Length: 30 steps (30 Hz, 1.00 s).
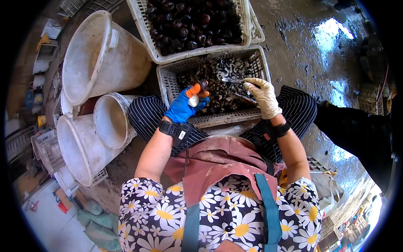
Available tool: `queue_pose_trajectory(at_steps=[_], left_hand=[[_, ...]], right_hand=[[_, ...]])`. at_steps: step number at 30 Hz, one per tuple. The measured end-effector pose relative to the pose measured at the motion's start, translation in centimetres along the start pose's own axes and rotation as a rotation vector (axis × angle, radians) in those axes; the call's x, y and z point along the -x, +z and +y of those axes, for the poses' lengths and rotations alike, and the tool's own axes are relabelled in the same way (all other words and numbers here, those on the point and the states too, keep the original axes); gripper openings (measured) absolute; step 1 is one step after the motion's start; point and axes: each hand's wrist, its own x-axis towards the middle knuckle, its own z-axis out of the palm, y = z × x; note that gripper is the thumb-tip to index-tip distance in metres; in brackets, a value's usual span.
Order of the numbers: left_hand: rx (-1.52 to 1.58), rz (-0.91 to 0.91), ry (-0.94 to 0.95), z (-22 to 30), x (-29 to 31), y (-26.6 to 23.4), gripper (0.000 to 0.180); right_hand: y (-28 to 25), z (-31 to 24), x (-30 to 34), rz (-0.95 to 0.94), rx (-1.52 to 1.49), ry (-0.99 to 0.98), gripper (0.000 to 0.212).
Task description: The person peels water chestnuts by hand using a small blade. They pick up individual water chestnuts from a basket, remove the outer skin, and place the peeled chestnuts into a white bucket.
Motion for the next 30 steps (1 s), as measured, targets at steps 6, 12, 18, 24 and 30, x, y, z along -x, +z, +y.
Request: queue_pose_trajectory(at_steps=[6, 12, 18, 24, 30], left_hand=[[0.837, -0.014, -0.215, -0.4, -0.7, 0.6, 0.062], [1.018, -0.119, -0.321, -0.8, -1.6, -0.3, 0.065], [1.088, -0.028, -0.324, -2.2, -2.8, -2.2, 0.069], [0.591, 0.07, -0.148, -1.7, -4.8, -3.9, 0.045], [-1.012, 0.501, 0.735, 6.0, -7.7, -2.0, 0.034]], right_hand=[[1.5, 0.3, 0.3, -0.034, -0.211, 0.079, 0.02], [1.5, 1.8, -0.6, -0.033, -0.059, -0.012, 0.025], [1.9, 1.9, -0.4, -0.02, 0.037, 0.022, 0.026], [1.9, 1.7, -0.5, -0.034, -0.113, 0.092, 0.024], [1.8, 2.1, -0.6, -0.033, -0.15, 0.118, 0.023]])
